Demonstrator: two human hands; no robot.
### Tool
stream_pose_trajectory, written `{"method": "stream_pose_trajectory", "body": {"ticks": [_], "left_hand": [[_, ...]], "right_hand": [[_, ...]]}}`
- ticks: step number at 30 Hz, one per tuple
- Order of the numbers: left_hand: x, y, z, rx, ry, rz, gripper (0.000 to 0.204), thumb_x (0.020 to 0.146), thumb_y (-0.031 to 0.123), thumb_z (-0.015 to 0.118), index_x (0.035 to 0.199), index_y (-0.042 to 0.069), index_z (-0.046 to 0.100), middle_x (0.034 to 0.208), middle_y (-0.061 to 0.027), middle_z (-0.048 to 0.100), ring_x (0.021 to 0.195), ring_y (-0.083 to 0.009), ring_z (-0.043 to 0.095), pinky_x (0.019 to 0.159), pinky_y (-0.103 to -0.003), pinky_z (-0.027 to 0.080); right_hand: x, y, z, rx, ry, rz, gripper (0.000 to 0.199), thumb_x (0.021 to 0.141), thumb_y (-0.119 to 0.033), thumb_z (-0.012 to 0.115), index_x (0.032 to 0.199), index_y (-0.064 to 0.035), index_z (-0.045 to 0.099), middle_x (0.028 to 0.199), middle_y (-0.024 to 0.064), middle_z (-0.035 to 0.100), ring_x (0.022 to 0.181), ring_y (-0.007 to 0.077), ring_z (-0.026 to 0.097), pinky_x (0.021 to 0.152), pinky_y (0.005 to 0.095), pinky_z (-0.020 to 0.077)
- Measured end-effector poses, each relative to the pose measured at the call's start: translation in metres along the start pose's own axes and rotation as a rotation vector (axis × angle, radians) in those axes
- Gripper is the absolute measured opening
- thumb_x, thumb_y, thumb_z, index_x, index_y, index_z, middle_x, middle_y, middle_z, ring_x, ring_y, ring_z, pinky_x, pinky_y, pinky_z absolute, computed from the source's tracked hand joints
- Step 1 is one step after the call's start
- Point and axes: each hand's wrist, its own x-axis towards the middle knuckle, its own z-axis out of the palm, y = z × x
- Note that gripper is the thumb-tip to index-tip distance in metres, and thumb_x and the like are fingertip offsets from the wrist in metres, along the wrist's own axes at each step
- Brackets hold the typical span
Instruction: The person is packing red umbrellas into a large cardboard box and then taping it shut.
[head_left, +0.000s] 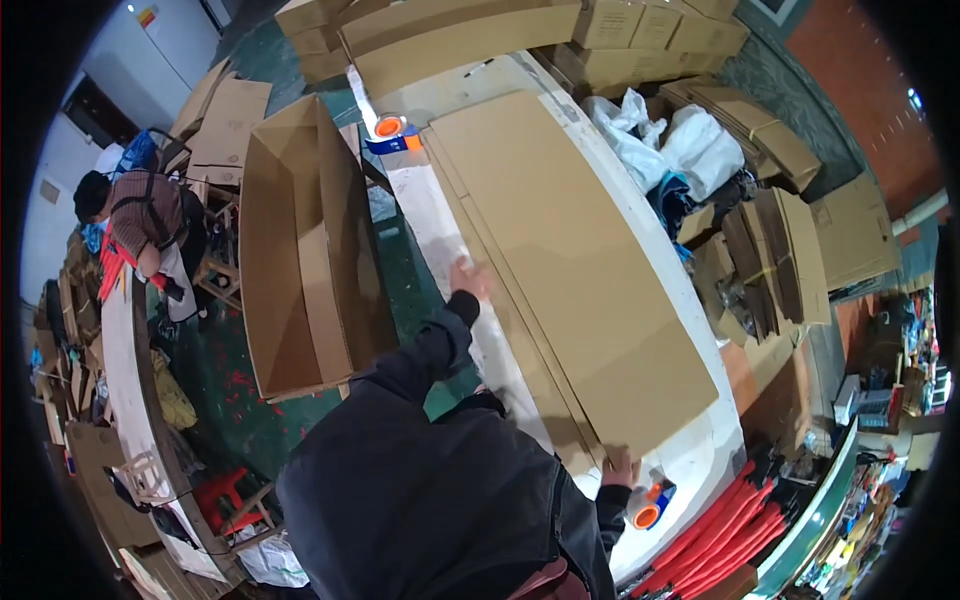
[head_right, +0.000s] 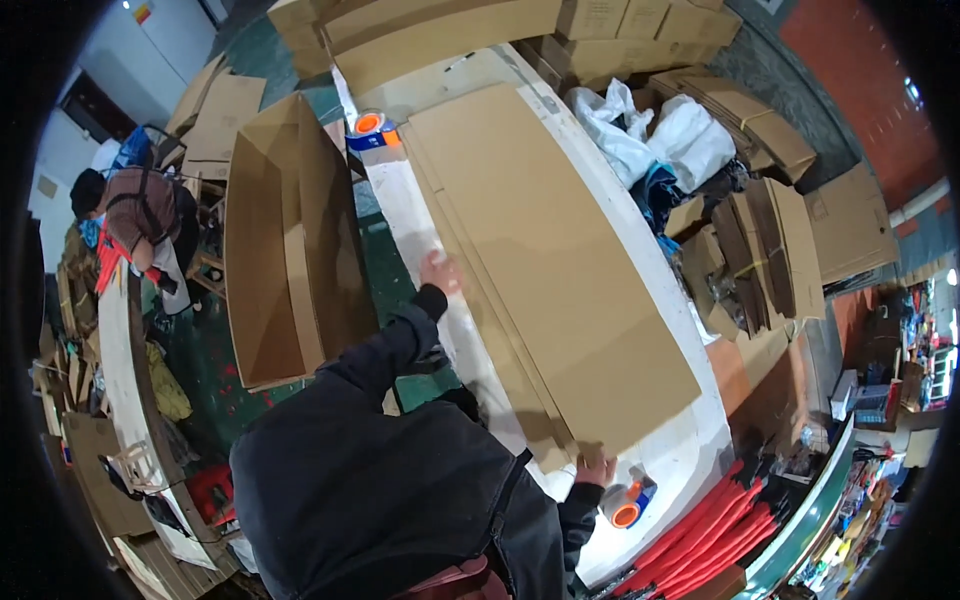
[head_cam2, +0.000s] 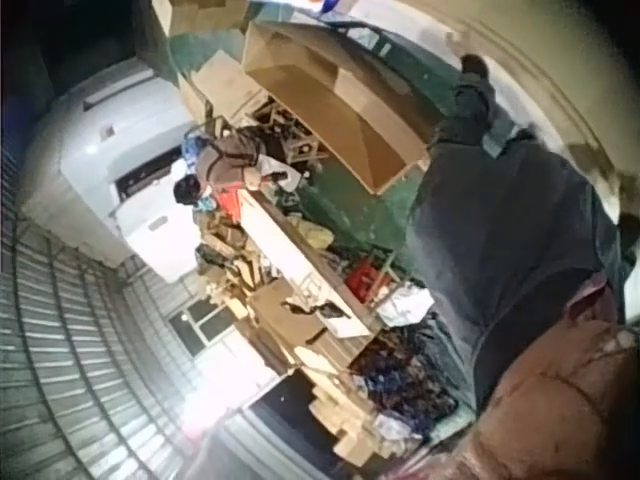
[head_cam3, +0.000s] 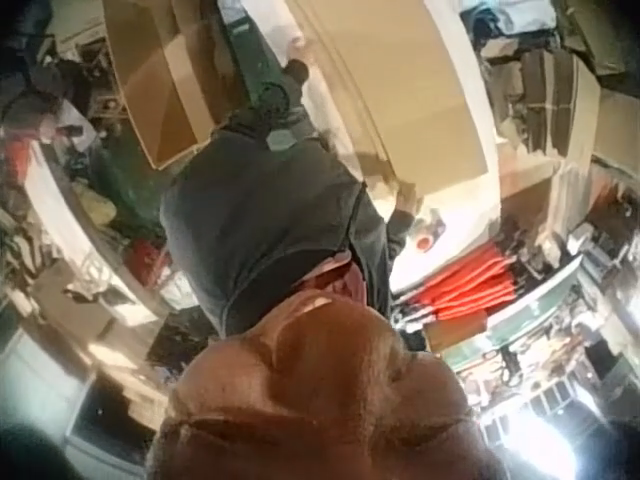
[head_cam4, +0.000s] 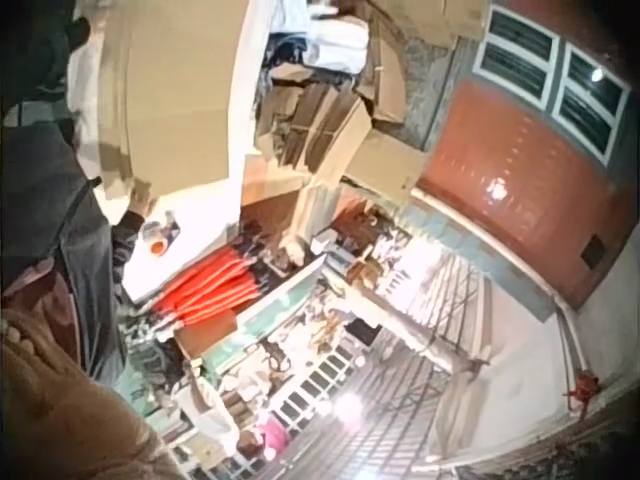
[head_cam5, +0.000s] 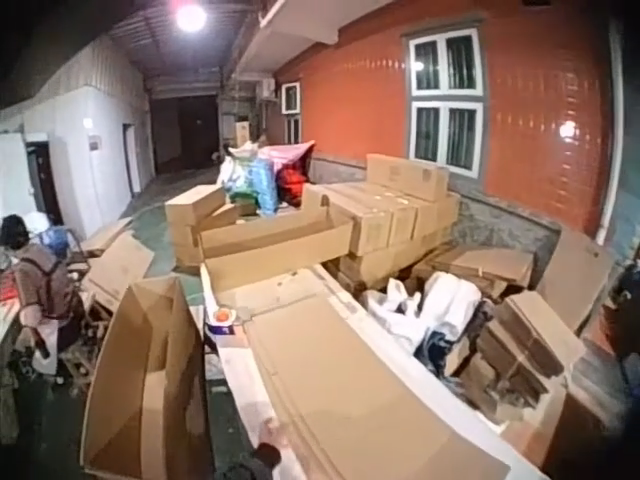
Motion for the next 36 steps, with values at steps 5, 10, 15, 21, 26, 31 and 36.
{"method": "stream_pose_trajectory", "body": {"ticks": [5,10,15,21,26,31,36], "left_hand": [[0.022,0.133,0.024,0.208,-0.098,0.327,0.095,0.057,0.083,0.042,0.127,0.019,0.045,0.102,-0.0162,0.057,0.084,-0.0335,0.051,0.067,-0.048,0.038],[0.094,0.279,0.023,0.599,0.672,1.089,0.076,0.069,0.037,0.075,0.132,0.010,0.041,0.120,-0.0197,0.053,0.108,-0.0258,0.052,0.089,-0.041,0.043],[0.114,0.374,0.042,1.495,0.418,1.393,0.066,0.078,0.022,0.073,0.132,0.006,0.038,0.106,-0.0112,0.050,0.096,-0.0229,0.051,0.073,-0.035,0.041],[0.125,0.346,0.113,1.277,0.364,1.349,0.076,0.075,0.023,0.074,0.137,0.000,0.037,0.136,-0.0207,0.044,0.130,-0.0292,0.038,0.107,-0.037,0.031],[0.072,0.169,0.280,1.797,-0.581,1.152,0.079,0.074,0.035,0.072,0.138,0.004,0.037,0.142,-0.0181,0.038,0.134,-0.0334,0.032,0.110,-0.040,0.027],[0.001,0.032,0.409,2.326,-0.934,1.088,0.084,0.069,0.039,0.074,0.141,0.015,0.037,0.142,-0.0153,0.038,0.135,-0.0322,0.032,0.108,-0.053,0.026],[-0.028,-0.038,0.451,2.563,-1.253,1.106,0.065,0.070,0.045,0.071,0.127,0.020,0.050,0.128,-0.0087,0.053,0.117,-0.0286,0.050,0.092,-0.058,0.035]], "right_hand": [[-0.040,-0.021,-0.060,-1.916,0.040,-0.780,0.056,0.067,-0.026,0.074,0.118,-0.0070,0.057,0.115,0.0206,0.055,0.107,0.0379,0.053,0.088,0.0452,0.0483],[-0.061,-0.011,-0.084,-1.764,-0.095,-0.596,0.050,0.076,-0.020,0.069,0.122,-0.0090,0.052,0.109,0.0159,0.058,0.109,0.0343,0.053,0.085,0.0421,0.0501],[-0.077,-0.004,-0.089,-0.379,0.232,0.105,0.050,0.083,-0.011,0.065,0.128,-0.0131,0.044,0.102,0.0079,0.058,0.095,0.0288,0.059,0.066,0.0378,0.0536],[-0.098,-0.047,0.050,-0.329,0.398,-0.064,0.049,0.085,-0.007,0.062,0.130,-0.0132,0.044,0.109,0.0073,0.058,0.091,0.0243,0.060,0.066,0.0356,0.0537],[-0.103,-0.084,0.041,-0.934,0.120,-0.516,0.043,0.085,-0.002,0.058,0.126,-0.0091,0.047,0.116,0.0079,0.056,0.099,0.0217,0.058,0.078,0.0339,0.0522],[-0.131,-0.103,0.067,-0.325,-0.067,-0.575,0.041,0.083,0.000,0.060,0.122,-0.0075,0.049,0.121,0.0095,0.055,0.102,0.0215,0.058,0.088,0.0350,0.0486],[-0.164,-0.080,0.077,-0.266,0.008,-0.690,0.047,0.081,-0.001,0.065,0.124,-0.0053,0.048,0.120,0.0092,0.057,0.105,0.0218,0.057,0.093,0.0362,0.0458]]}}
